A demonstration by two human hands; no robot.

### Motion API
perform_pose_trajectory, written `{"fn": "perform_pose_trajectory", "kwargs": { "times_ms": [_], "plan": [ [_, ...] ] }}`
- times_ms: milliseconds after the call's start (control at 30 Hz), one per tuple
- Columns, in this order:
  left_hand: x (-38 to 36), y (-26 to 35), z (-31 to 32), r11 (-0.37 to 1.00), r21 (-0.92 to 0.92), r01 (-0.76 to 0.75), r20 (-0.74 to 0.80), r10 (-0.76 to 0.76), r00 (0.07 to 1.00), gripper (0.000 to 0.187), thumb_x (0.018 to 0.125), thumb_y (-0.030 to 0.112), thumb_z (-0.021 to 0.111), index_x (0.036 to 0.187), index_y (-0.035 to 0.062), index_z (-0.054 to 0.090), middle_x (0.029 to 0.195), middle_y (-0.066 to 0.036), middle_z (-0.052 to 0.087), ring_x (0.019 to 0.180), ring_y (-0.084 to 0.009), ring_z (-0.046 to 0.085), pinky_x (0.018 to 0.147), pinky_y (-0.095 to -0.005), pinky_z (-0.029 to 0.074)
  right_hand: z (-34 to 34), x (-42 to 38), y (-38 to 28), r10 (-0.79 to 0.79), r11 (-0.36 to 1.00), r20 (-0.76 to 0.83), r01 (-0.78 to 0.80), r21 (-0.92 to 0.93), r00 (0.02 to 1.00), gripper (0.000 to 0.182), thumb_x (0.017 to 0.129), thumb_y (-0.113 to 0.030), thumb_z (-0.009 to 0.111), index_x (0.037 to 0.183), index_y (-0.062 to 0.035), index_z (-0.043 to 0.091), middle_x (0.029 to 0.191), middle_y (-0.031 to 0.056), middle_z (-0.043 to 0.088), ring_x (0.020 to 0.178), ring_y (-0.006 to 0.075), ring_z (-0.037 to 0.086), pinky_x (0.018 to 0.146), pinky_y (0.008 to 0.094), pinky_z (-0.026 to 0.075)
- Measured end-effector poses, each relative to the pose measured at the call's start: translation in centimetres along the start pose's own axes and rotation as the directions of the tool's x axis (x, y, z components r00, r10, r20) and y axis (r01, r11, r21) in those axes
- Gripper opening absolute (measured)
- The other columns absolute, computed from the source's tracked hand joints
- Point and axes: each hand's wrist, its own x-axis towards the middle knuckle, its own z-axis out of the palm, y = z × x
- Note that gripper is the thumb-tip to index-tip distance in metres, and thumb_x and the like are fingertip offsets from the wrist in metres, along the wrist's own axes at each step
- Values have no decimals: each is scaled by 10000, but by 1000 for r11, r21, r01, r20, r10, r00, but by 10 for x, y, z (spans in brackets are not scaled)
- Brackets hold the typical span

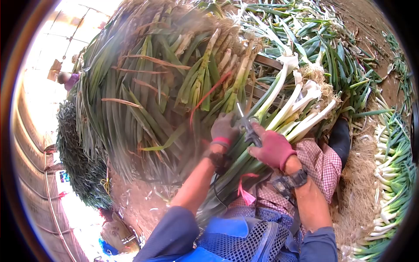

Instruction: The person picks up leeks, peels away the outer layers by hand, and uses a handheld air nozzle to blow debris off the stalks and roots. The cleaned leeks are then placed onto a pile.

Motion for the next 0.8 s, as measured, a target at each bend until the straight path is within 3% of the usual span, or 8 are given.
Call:
{"fn": "perform_pose_trajectory", "kwargs": {
  "times_ms": [100,200,400,567,700,800],
  "plan": [
    [1,-1,-5,996,-82,33,-4,-33,999,488,889,361,696,1285,75,709,1228,-207,684,1129,-400,663,980,-454,522,4,20,0,46,999,-3,-46,3,999,881,860,-386,727,1614,-109,365,1027,296,719,984,467,698,900,495,547],
    [8,-4,-10,990,-129,49,-9,-51,999,451,897,338,692,1257,68,725,1213,-204,694,1114,-399,671,978,-449,524,9,25,3,-21,1000,39,21,2,999,880,851,-380,730,1608,-108,375,1057,299,719,1013,469,696,916,511,546],
    [33,-1,-8,994,-100,35,-212,-56,976,405,900,301,673,1238,89,736,1204,-192,700,1103,-384,681,970,-453,528,-4,65,2,64,996,-68,-67,-53,996,835,855,-371,720,1594,-139,410,1098,285,721,1050,459,695,960,499,541],
    [57,6,-9,977,194,87,-179,-52,983,426,888,341,643,1261,141,695,1231,-133,666,1113,-371,652,956,-490,531,-30,103,3,114,988,-105,-124,-92,988,796,876,-360,689,1599,-183,409,1170,261,720,1126,446,680,1012,483,531],
    [64,17,-6,951,272,149,-127,-119,985,452,885,362,639,1280,143,672,1235,-138,662,1115,-369,652,958,-498,532,-48,130,-3,163,976,-112,-177,-129,980,805,899,-311,679,1632,-203,364,1310,236,687,1207,397,671,1074,472,514],
    [73,25,-5,936,320,148,-82,-129,988,516,888,423,679,1319,139,665,1302,-161,642,1167,-387,637,998,-491,523,-56,153,0,165,977,-129,-180,-116,978,791,897,-294,673,1624,-192,379,1325,238,679,1226,400,661,1079,479,509]
  ]
}}
